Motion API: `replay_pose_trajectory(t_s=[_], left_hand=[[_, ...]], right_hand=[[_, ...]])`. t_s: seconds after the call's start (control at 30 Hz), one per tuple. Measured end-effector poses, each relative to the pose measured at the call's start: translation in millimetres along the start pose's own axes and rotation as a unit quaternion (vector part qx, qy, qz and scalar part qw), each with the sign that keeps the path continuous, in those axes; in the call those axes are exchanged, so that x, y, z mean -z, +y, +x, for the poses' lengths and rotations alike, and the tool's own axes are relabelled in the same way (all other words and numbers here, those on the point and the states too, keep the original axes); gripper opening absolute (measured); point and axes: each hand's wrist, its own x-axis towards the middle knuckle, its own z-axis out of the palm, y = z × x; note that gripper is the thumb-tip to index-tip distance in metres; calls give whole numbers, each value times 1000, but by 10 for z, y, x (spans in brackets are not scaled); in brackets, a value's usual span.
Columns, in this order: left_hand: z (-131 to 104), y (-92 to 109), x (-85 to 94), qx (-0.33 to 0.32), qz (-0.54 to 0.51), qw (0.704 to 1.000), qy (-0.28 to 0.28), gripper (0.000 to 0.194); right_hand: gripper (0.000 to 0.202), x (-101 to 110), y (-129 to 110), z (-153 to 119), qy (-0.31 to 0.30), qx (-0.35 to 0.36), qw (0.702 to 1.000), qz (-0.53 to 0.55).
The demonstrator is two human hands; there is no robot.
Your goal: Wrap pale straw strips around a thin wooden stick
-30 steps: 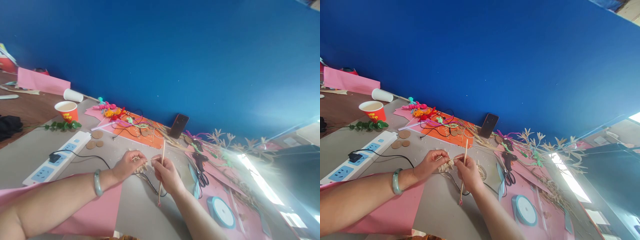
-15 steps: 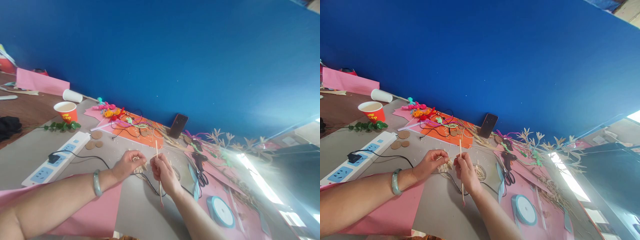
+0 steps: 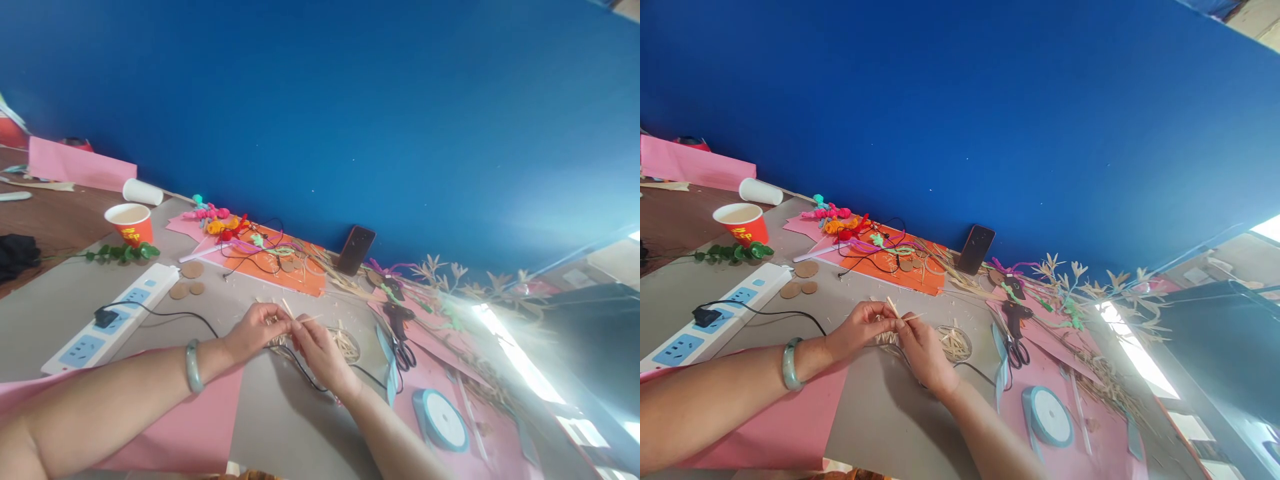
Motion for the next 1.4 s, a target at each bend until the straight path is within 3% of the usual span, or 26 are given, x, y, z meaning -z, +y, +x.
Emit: replay_pose_trajectory(t_s=[0.2, 0.43, 0.67, 0.77, 0.87, 0.97, 1.1, 1.17, 1.4], left_hand=[[-18, 29, 8, -5, 10, 1000, -3, 21], [-18, 114, 29, -20, 14, 1000, -13, 20], [20, 92, 71, -14, 13, 1000, -3, 22], [23, 45, 66, -3, -5, 1000, 11, 22], [15, -8, 43, 20, -31, 999, 36, 24], [6, -14, 24, 19, -39, 998, 38, 24], [6, 27, 24, -17, -29, 999, 23, 23], [6, 33, 27, -20, -22, 999, 19, 23], [-14, 8, 11, -11, -2, 1000, -1, 19]], right_hand=[[44, -10, 25, 11, -19, -62, 995, 69], [45, 1, -18, 23, -59, -153, 962, 219], [41, 138, -39, 30, -88, -170, 933, 306], [41, 250, -65, 43, -72, -165, 927, 329], [39, 345, -98, 62, -12, -134, 926, 353], [33, 330, -96, 69, 25, -128, 937, 324], [27, 155, -59, 35, -46, -143, 964, 220], [29, 72, -47, 12, -70, -130, 975, 166], [46, -12, 1, -1, -48, -102, 992, 64]])
